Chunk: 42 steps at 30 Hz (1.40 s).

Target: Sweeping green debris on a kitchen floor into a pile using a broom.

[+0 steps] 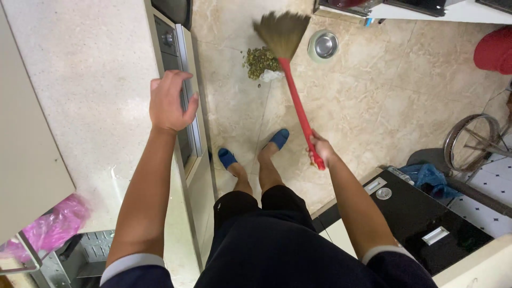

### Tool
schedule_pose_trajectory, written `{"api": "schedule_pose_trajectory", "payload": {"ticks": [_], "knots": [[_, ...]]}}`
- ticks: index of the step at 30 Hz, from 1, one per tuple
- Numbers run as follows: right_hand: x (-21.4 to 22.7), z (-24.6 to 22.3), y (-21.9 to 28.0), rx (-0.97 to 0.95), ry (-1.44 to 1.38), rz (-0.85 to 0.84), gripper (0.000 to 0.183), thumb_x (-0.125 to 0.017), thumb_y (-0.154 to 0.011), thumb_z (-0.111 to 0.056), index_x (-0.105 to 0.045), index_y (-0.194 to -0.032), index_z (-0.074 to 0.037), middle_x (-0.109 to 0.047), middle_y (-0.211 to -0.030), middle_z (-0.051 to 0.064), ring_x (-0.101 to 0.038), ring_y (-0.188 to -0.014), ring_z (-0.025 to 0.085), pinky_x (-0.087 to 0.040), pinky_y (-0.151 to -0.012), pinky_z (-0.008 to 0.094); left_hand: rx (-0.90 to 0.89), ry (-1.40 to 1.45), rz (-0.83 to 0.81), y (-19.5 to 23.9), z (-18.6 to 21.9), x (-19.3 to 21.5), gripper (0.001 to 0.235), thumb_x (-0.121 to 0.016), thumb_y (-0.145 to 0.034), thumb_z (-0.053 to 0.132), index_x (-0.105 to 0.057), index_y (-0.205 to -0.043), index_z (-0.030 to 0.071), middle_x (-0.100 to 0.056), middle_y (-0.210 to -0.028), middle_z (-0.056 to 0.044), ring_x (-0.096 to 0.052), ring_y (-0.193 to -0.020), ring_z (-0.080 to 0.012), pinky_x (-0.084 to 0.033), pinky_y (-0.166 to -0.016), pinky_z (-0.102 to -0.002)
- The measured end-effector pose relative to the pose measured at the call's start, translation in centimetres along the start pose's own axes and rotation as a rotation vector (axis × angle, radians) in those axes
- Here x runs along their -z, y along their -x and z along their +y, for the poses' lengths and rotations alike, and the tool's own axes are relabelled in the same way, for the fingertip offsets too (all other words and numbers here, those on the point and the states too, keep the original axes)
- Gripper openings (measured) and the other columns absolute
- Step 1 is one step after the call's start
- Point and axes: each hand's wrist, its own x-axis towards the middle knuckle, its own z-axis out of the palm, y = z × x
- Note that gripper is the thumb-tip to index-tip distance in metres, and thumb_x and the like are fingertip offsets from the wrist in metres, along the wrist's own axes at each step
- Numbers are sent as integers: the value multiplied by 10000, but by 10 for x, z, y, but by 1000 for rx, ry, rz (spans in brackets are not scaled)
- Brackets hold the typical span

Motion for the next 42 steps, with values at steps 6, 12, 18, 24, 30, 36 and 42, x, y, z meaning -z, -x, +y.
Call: {"api": "schedule_pose_trajectory", "payload": {"ticks": [6, 12, 18, 24, 30, 36, 42], "knots": [[13, 91, 114, -107, -99, -74, 573, -431, -1053, -349, -296, -1609, -384, -532, -748, 40, -437, -504, 111, -408, -413, 278, -29, 116, 15, 6, 9, 8, 339, -667, -902, 136, -627, -1234, 86, -629, -1201, -91, -586, -906, -269, -401, -928, -398], [-34, 59, 245, -20, 55, 134, 608, -537, -1009, -307, -375, -1594, -344, -519, -704, 34, -432, -500, 117, -398, -434, 281, -6, 130, 21, 13, 5, 6, 328, -658, -905, 150, -627, -1226, 90, -628, -1172, -78, -580, -836, -247, -400, -903, -386], [-45, 2, 200, 148, 165, 126, 678, -604, -979, -257, -338, -1599, -318, -527, -664, 38, -465, -463, 127, -423, -419, 313, 13, 97, 1, 3, 1, 1, 309, -663, -894, 158, -634, -1197, 108, -632, -1165, -76, -594, -840, -236, -391, -915, -397], [-71, -89, 53, 285, 126, 65, 573, -485, -1051, -281, -355, -1608, -317, -560, -678, 42, -503, -453, 159, -434, -407, 330, 48, 70, -41, 10, -7, -2, 336, -680, -904, 148, -633, -1232, 94, -620, -1216, -98, -584, -885, -255, -379, -929, -387], [-71, -128, -10, 170, 247, 38, 570, -472, -1061, -282, -339, -1612, -336, -590, -751, 69, -531, -509, 155, -477, -446, 330, 56, 56, -38, 6, -6, -9, 320, -691, -897, 124, -639, -1210, 80, -620, -1237, -95, -580, -903, -245, -386, -970, -386], [-6, -111, 61, 16, 268, -61, 572, -439, -1046, -261, -351, -1606, -330, -566, -719, 77, -487, -486, 153, -444, -426, 337, 66, -13, 9, 2, -1, -9, 305, -708, -878, 156, -644, -1167, 82, -625, -1196, -102, -583, -911, -258, -421, -943, -387], [55, -86, 153, -58, 313, -67, 548, -503, -1040, -297, -431, -1583, -287, -568, -697, 59, -482, -486, 133, -436, -442, 296, 103, -33, -7, 1, 4, -10, 324, -709, -868, 187, -648, -1166, 77, -629, -1155, -112, -583, -943, -290, -424, -922, -408]]}}
